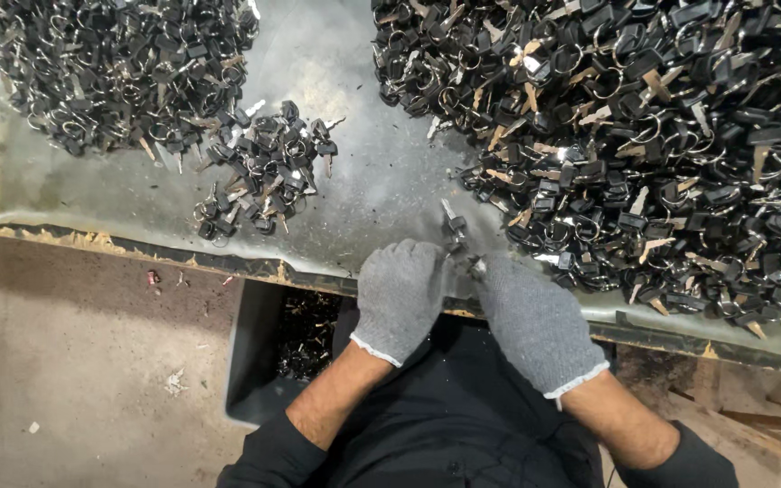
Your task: The person, wearing gray work gloves, picks small black key blanks one at a time from a large pile on a metal workbench, briefly handles each item, and drops it into a bin below the bench. The sorted items accumulate in a small pile on the bench as the person continues working through the larger pile.
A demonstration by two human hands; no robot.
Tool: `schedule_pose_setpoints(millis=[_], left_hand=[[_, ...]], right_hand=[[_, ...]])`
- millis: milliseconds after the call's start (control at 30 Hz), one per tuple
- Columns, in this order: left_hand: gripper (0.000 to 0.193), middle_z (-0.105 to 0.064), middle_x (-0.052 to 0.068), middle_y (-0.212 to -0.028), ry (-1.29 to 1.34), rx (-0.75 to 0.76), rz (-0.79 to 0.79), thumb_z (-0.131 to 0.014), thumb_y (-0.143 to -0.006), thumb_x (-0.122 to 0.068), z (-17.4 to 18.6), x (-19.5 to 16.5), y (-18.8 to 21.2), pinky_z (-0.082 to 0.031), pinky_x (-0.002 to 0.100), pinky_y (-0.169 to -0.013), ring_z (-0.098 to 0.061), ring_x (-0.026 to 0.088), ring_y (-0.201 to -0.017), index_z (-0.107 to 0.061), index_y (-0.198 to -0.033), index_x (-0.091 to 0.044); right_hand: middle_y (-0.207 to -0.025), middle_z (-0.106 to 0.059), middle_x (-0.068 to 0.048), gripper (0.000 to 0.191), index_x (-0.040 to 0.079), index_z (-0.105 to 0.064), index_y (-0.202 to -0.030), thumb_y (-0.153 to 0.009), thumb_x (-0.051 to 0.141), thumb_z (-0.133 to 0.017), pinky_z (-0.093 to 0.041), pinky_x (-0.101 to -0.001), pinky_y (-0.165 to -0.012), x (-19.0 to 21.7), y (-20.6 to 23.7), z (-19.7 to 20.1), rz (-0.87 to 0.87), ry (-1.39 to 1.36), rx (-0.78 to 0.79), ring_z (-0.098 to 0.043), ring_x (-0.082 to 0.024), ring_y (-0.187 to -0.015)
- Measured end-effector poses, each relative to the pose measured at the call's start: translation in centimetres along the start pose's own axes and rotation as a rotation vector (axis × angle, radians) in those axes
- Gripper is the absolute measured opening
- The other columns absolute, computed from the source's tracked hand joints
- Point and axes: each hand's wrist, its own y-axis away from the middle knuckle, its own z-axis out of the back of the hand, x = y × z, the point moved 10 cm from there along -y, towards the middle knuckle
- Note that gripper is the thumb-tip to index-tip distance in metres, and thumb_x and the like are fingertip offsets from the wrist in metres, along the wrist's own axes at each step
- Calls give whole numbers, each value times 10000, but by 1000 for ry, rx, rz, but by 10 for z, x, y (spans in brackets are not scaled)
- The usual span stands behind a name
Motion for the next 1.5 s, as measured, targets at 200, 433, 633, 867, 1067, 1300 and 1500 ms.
schedule_pose_setpoints(millis=[200, 433, 633, 867, 1067, 1300, 1500], left_hand=[[101, -636, 95, -783, 87, 46, -85, -696, -863, -174, -12, -6, 2, -511, 467, -714, -666, 311, -764, -633, -866, -96], [141, -685, 116, -874, 160, 310, 30, -675, -975, -213, 0, 4, -14, -512, 494, -704, -668, 341, -808, -672, -1013, -77], [235, -703, 107, -1168, 15, 112, -481, -644, -853, -139, 14, -39, -56, -592, 415, -827, -685, 315, -1097, -702, -1077, -182], [206, -737, 108, -917, 179, 300, -69, -762, -857, -232, -14, -2, -51, -561, 447, -758, -725, 314, -876, -705, -1035, -147], [205, -710, 106, -834, 161, 264, 130, -743, -822, -233, -24, 15, -27, -535, 490, -719, -697, 335, -808, -692, -979, -112], [140, -667, 154, -850, 40, 222, -118, -686, -856, -168, -31, 4, -24, -514, 496, -751, -664, 363, -831, -675, -938, -54], [95, -671, 152, -851, 63, 222, -107, -649, -885, -140, -24, -1, -28, -527, 495, -769, -673, 366, -837, -676, -917, -56]], right_hand=[[-793, -695, -180, 128, 63, -572, -1016, -956, 175, -585, -593, -472, -624, 11, 0, -1, 105, 63, -74, -722, -375, -765], [-757, -698, -172, 723, 8, -286, -1575, -988, 270, -617, -595, -464, -653, -9, -8, -18, -23, -211, 253, -727, -373, -713], [-783, -707, -191, 253, 30, -580, -1037, -941, 260, -626, -572, -506, -612, 29, 6, -19, 137, -99, 10, -723, -393, -721], [-803, -694, -196, 264, 26, -567, -1079, -1022, 283, -589, -559, -522, -621, -33, 11, 0, -277, -67, 11, -712, -418, -731], [-752, -699, -227, 646, -65, -452, -1408, -896, 265, -666, -562, -513, -592, -14, -6, 2, -4, -189, -52, -714, -410, -699], [-809, -702, -224, 358, -23, -553, -1248, -966, 193, -592, -566, -503, -541, 3, -20, 2, 15, -28, -88, -706, -398, -649], [-806, -705, -173, 252, 21, -548, -1218, -1004, 153, -551, -573, -456, -525, 2, -16, -5, -8, 107, 98, -724, -338, -664]])
